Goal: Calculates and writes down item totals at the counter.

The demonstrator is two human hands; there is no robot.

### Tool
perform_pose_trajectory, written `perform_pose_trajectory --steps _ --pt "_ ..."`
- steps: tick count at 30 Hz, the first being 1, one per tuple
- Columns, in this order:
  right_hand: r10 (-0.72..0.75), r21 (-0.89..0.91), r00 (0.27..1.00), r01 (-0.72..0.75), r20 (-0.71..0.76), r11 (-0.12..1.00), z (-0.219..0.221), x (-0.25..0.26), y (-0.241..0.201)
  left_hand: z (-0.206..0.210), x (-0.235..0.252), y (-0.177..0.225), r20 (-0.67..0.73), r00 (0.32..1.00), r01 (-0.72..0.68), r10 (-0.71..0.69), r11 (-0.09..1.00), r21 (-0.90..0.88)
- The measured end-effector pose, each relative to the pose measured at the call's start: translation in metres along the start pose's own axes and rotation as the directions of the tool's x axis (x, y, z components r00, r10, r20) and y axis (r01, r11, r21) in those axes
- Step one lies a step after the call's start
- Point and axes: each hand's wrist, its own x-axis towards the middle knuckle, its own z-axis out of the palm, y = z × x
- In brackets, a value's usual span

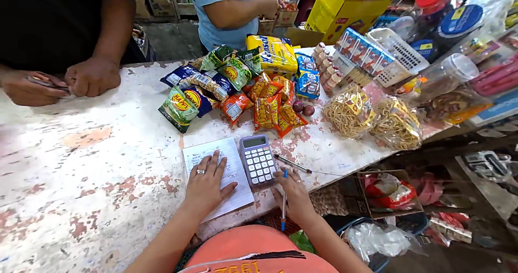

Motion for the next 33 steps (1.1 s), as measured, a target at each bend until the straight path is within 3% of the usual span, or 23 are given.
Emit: perform_pose_trajectory --steps 15,18,22,26,28,31,33 --pt "0.025 -0.045 0.999 -0.023 0.031 0.999 0.003 0.0 -0.006 -0.009 -0.004 0.01 0.059 0.998 -0.012 0.012 1.0 -0.009" --pt "0.091 -0.081 0.993 -0.085 0.076 0.993 -0.008 0.016 -0.017 -0.007 -0.004 0.012 0.05 0.999 -0.009 0.009 1.0 0.005" --pt "0.025 0.032 0.996 -0.028 0.081 0.999 0.001 0.039 -0.035 -0.01 -0.005 0.013 0.087 0.996 -0.008 0.006 1.0 0.018" --pt "0.0 0.003 0.97 -0.001 0.245 1.0 0.015 0.051 -0.043 -0.02 -0.005 0.018 0.187 0.982 0.029 -0.032 0.999 0.02" --pt "-0.002 0.007 0.985 0.001 0.171 1.0 0.016 0.052 -0.039 -0.02 -0.007 0.019 0.187 0.982 0.022 -0.024 1.0 0.015" --pt "0.045 0.084 0.98 -0.062 0.192 0.994 0.012 0.047 -0.024 -0.012 -0.011 0.017 0.105 0.994 -0.018 0.018 1.0 0.0" --pt "0.094 0.159 0.99 -0.11 0.105 0.981 0.004 0.041 -0.017 -0.011 -0.01 0.017 0.091 0.996 -0.022 0.022 1.0 -0.001"
